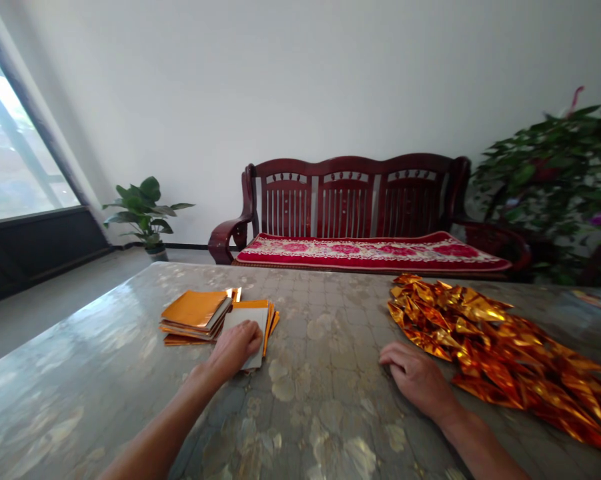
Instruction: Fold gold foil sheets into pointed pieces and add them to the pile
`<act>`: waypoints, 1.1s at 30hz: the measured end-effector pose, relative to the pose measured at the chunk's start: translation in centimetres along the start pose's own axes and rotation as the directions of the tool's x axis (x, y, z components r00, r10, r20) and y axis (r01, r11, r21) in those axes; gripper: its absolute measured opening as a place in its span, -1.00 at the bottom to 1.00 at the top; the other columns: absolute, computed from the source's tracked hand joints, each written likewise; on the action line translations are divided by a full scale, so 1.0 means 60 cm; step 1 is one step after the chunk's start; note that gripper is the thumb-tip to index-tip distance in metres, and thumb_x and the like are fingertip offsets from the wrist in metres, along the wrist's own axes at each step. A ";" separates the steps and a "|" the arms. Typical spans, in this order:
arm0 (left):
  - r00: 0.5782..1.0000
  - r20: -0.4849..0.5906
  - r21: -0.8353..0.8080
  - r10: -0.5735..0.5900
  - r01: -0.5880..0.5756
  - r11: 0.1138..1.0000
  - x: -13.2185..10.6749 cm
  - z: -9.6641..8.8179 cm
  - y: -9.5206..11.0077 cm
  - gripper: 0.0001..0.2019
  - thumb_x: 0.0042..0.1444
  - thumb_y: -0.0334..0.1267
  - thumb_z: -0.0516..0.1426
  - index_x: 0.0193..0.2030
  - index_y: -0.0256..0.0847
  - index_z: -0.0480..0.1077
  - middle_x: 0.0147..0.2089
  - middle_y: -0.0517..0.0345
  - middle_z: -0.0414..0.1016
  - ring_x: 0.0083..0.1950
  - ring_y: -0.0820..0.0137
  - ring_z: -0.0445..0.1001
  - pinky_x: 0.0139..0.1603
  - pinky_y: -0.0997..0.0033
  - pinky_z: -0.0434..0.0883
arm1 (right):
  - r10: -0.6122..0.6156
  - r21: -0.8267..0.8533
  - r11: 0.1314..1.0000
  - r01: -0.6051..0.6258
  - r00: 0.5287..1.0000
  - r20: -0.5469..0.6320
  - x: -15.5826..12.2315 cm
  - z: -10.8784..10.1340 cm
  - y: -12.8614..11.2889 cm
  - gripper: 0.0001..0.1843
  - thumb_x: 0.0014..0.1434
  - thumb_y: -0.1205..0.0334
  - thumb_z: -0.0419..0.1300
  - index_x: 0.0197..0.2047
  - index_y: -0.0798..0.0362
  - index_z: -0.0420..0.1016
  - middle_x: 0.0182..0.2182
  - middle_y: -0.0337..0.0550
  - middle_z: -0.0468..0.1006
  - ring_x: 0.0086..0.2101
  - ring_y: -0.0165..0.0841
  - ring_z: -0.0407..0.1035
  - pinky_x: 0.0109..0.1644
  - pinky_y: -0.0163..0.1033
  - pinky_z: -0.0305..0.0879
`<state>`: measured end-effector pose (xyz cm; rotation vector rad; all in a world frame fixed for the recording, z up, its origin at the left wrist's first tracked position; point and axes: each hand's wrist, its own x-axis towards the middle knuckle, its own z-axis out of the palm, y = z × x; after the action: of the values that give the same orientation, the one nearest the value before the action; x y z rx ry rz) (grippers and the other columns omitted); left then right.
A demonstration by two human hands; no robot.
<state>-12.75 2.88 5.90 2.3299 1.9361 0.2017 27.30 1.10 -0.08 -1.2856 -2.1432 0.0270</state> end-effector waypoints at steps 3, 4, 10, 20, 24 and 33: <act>0.998 0.019 -0.048 0.063 -0.062 0.997 -0.011 -0.001 -0.008 -0.81 0.18 -0.12 0.13 -0.13 -0.13 0.42 -0.06 0.08 0.48 0.03 0.26 0.45 -0.03 0.41 0.31 | 0.003 0.004 1.000 -0.003 1.000 0.007 -0.001 0.000 0.003 -0.70 0.08 0.41 -0.02 -0.40 -0.03 0.51 -0.33 -0.20 0.59 -0.28 -0.30 0.49 -0.17 -0.22 0.38; 0.997 0.041 -0.047 0.062 -0.060 0.997 -0.015 0.000 -0.012 -0.71 0.11 -0.06 0.20 -0.06 -0.11 0.42 0.00 0.06 0.45 0.07 0.22 0.43 0.01 0.37 0.31 | 0.006 0.003 1.000 -0.006 1.000 0.009 -0.001 0.000 0.004 -0.70 0.08 0.41 -0.02 -0.40 -0.03 0.51 -0.33 -0.20 0.59 -0.27 -0.30 0.49 -0.17 -0.22 0.38; 0.991 0.114 0.007 0.069 -0.071 0.997 -0.035 -0.001 -0.014 -0.49 -0.10 -0.16 0.29 0.05 -0.07 0.37 0.07 0.08 0.41 0.10 0.15 0.40 0.02 0.30 0.33 | 0.024 -0.003 1.000 -0.024 0.999 0.022 0.001 0.001 0.007 -0.71 0.10 0.40 -0.03 -0.39 -0.03 0.51 -0.32 -0.20 0.59 -0.26 -0.31 0.49 -0.16 -0.23 0.37; 0.984 0.150 -0.090 0.099 -0.087 0.992 -0.025 -0.013 -0.032 -0.62 -0.07 -0.22 0.27 -0.04 -0.09 0.43 0.04 0.09 0.43 0.03 0.24 0.45 0.04 0.38 0.32 | 0.024 0.004 1.000 -0.024 1.000 0.019 -0.001 0.003 0.013 -0.70 0.09 0.39 -0.02 -0.38 -0.05 0.54 -0.30 -0.21 0.59 -0.26 -0.30 0.49 -0.14 -0.22 0.39; 0.976 0.163 -0.164 0.145 -0.118 0.979 -0.019 -0.018 -0.045 -0.66 -0.07 -0.20 0.27 -0.09 -0.11 0.46 -0.01 0.12 0.47 0.01 0.27 0.45 0.01 0.42 0.34 | 0.029 0.020 0.999 -0.029 1.000 0.008 0.000 0.003 0.014 -0.71 0.09 0.37 0.00 -0.38 -0.05 0.55 -0.31 -0.21 0.60 -0.26 -0.30 0.49 -0.14 -0.21 0.40; 0.985 0.112 -0.178 0.135 -0.114 0.977 -0.017 -0.012 -0.048 -0.69 0.01 -0.36 0.15 -0.07 -0.15 0.48 -0.05 0.13 0.55 -0.05 0.32 0.50 -0.02 0.47 0.36 | 0.041 0.019 0.999 -0.042 0.999 0.030 0.000 0.004 0.016 -0.71 0.10 0.37 -0.01 -0.38 -0.04 0.54 -0.29 -0.20 0.59 -0.25 -0.30 0.49 -0.12 -0.20 0.39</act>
<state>-15.84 2.39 6.07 2.2946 1.6493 0.2192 27.91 1.67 -0.57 -1.3261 -2.1353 0.0845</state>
